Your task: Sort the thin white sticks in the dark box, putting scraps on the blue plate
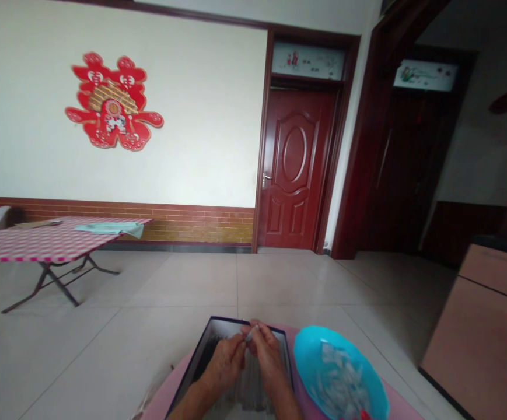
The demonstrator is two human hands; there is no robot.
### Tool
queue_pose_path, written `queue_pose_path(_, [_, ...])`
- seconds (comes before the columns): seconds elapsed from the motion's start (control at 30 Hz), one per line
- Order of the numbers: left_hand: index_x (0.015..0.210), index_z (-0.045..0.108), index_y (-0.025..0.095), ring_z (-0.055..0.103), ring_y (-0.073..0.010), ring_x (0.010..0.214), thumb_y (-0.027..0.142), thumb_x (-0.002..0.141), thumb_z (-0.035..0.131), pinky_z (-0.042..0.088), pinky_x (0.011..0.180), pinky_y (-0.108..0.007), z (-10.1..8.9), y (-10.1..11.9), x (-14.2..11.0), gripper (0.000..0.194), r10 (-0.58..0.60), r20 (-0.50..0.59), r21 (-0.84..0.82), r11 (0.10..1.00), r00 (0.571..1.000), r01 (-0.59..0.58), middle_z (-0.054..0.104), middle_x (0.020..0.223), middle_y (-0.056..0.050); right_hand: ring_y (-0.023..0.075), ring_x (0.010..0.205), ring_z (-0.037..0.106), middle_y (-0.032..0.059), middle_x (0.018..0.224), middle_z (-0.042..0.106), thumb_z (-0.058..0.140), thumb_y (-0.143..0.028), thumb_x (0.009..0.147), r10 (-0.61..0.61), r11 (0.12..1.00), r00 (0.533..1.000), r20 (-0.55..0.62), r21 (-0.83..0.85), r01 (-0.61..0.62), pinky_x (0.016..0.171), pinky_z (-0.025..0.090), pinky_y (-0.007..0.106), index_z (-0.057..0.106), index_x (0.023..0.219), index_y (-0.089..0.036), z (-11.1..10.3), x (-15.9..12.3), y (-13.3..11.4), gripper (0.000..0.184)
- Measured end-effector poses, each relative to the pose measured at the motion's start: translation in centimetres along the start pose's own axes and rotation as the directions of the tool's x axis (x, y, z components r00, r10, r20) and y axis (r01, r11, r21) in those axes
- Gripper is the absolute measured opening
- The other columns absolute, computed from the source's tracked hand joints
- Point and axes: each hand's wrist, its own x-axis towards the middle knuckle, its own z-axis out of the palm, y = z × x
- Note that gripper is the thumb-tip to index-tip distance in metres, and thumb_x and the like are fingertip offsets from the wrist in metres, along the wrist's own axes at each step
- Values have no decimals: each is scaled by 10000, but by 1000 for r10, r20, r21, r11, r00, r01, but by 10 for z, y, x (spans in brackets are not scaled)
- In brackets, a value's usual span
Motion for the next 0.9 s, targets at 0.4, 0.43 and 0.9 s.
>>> queue_pose_path(0.4, [1147, 608, 141, 693, -235, 791, 176, 893, 327, 531, 718, -328, -4, 13, -2, 381, -77, 103, 328, 944, 992, 40, 733, 903, -134, 283, 895, 672, 80, 896, 733, 760, -554, 561, 54, 998, 999, 6, 21, -54, 732, 528, 373, 666, 902, -198, 1, -1, 8, 502])
queue_pose_path(0.43, [1132, 610, 133, 692, -241, 806, 174, 894, 326, 533, 726, -335, -6, 15, -2, 373, -95, 110, 372, 927, 989, 48, 731, 905, -137, 282, 891, 673, 83, 910, 731, 764, -549, 554, 60, 998, 998, 2, 22, -60, 726, 529, 371, 662, 895, -197, 1, -1, 8, 502])
queue_pose_path(0.9, [1312, 465, 157, 681, -207, 817, 115, 874, 400, 525, 680, -289, -5, 18, -8, 444, -169, 149, 650, 759, 974, 32, 689, 978, -114, 259, 877, 673, 89, 932, 723, 764, -488, 583, 89, 992, 996, 12, 88, -90, 692, 527, 347, 644, 875, -183, 5, -5, 12, 439])
